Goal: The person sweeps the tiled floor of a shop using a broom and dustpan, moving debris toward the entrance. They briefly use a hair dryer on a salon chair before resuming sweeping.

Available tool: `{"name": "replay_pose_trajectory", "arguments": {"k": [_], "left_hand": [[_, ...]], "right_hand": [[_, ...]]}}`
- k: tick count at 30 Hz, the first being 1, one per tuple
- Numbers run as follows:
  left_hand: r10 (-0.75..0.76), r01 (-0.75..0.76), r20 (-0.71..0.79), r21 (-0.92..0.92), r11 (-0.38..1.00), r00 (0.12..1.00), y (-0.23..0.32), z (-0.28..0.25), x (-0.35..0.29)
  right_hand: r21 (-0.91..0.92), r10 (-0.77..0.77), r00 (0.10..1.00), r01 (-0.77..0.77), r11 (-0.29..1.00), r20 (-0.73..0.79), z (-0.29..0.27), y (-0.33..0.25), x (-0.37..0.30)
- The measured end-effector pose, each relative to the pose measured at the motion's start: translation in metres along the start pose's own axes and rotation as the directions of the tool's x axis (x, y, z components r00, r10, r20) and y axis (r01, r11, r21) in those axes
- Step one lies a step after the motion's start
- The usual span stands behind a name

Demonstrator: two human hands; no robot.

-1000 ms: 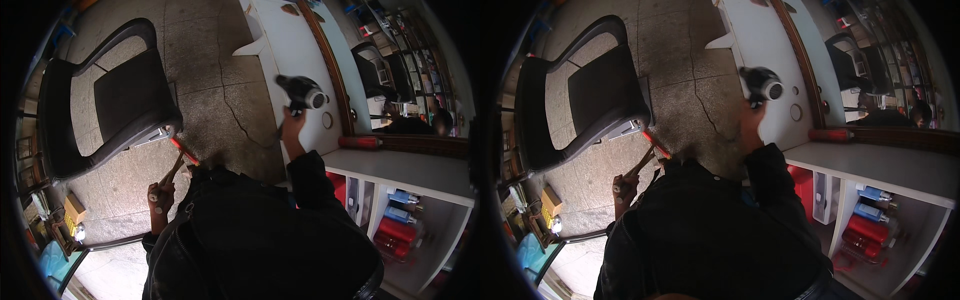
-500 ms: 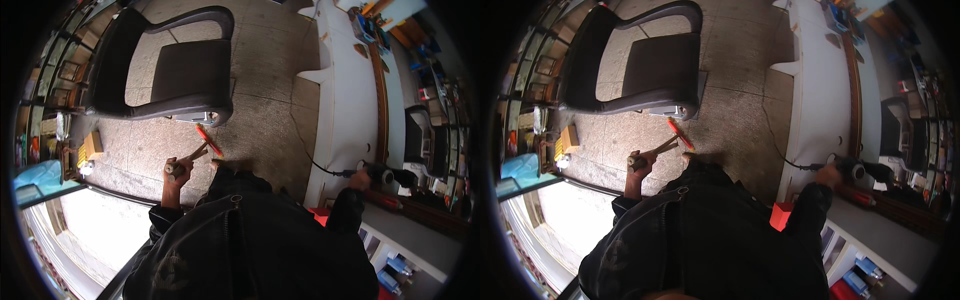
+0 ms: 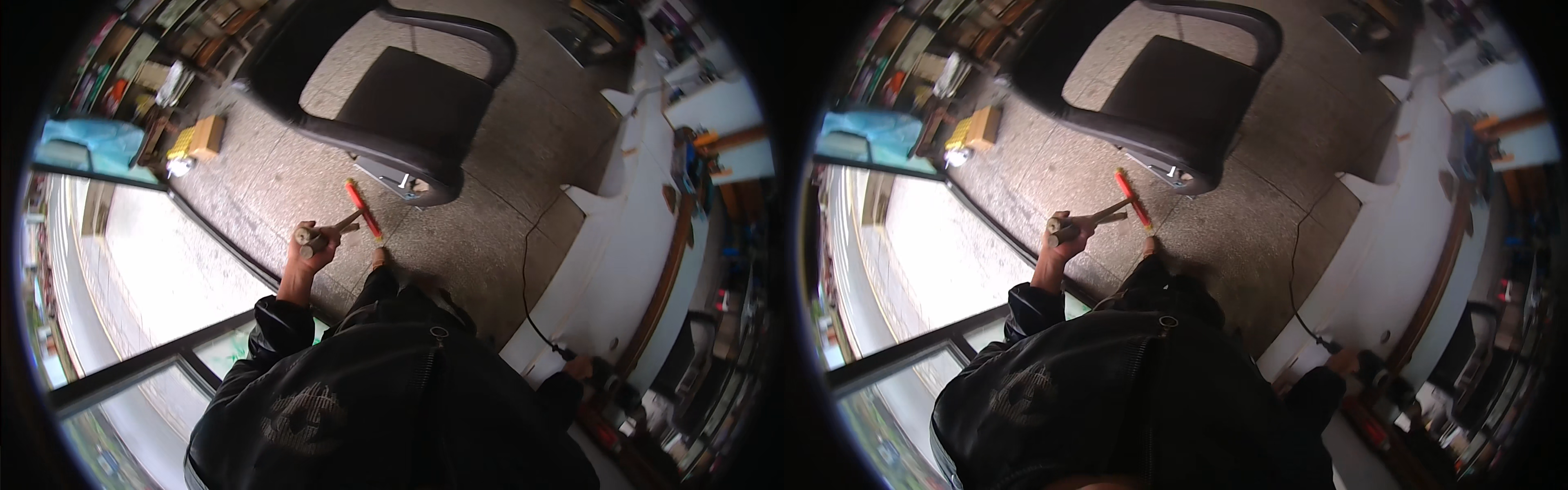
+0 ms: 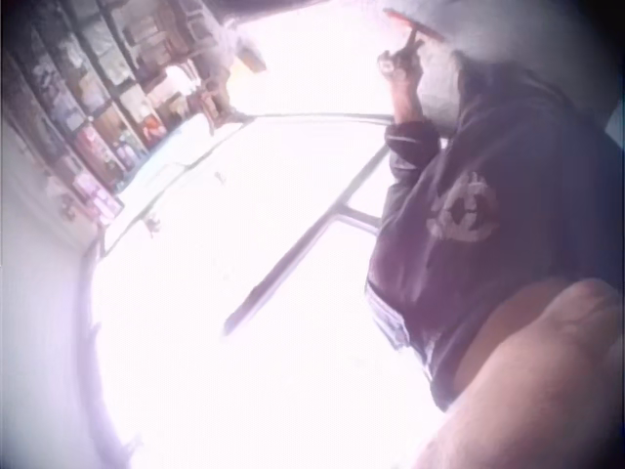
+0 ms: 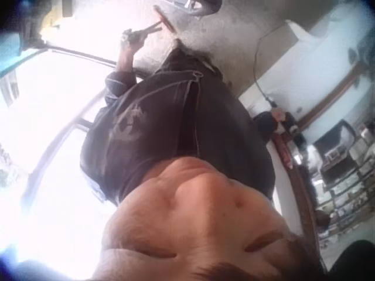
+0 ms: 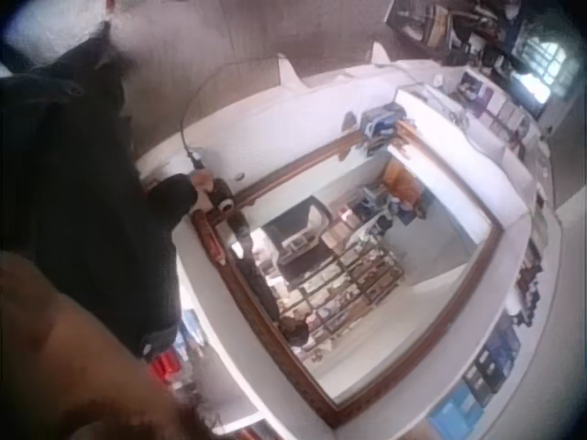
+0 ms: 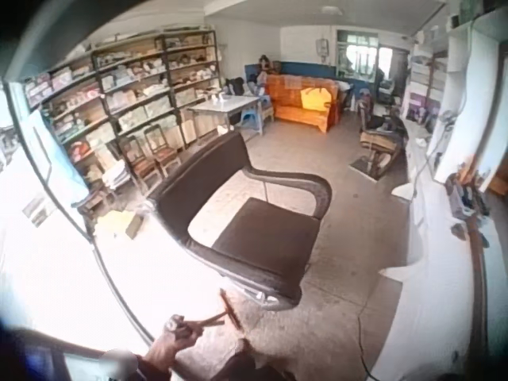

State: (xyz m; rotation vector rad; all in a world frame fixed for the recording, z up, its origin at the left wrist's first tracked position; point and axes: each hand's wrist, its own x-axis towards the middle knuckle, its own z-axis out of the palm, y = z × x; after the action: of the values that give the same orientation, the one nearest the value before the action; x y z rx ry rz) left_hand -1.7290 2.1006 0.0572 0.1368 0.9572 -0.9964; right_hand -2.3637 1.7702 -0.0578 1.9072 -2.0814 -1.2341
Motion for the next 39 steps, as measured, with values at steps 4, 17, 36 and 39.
{"name": "replay_pose_trajectory", "arguments": {"k": [4,17,36,39], "left_hand": [[-0.073,0.066,0.078,0.088,0.994,0.994,0.007,-0.012,0.017],[-0.151,0.193,-0.125,0.492,0.849,0.981,0.012,-0.002,-0.021],[-0.083,0.066,0.094,0.173,0.983,0.992,0.295,-0.032,-0.109],[0.055,-0.057,0.03,0.079,0.995,0.998,0.339,-0.011,-0.122]], "right_hand": [[0.56,0.576,0.577,-0.232,0.795,-0.578,-0.01,-0.048,-0.024],[0.898,-0.903,0.008,-0.111,0.426,0.429,-0.237,-0.444,-0.337],[0.948,-0.961,0.065,-0.193,0.252,0.269,-0.352,-0.711,-0.471],[0.976,-0.962,0.167,-0.076,0.205,0.215,-0.39,-0.746,-0.521]]}}
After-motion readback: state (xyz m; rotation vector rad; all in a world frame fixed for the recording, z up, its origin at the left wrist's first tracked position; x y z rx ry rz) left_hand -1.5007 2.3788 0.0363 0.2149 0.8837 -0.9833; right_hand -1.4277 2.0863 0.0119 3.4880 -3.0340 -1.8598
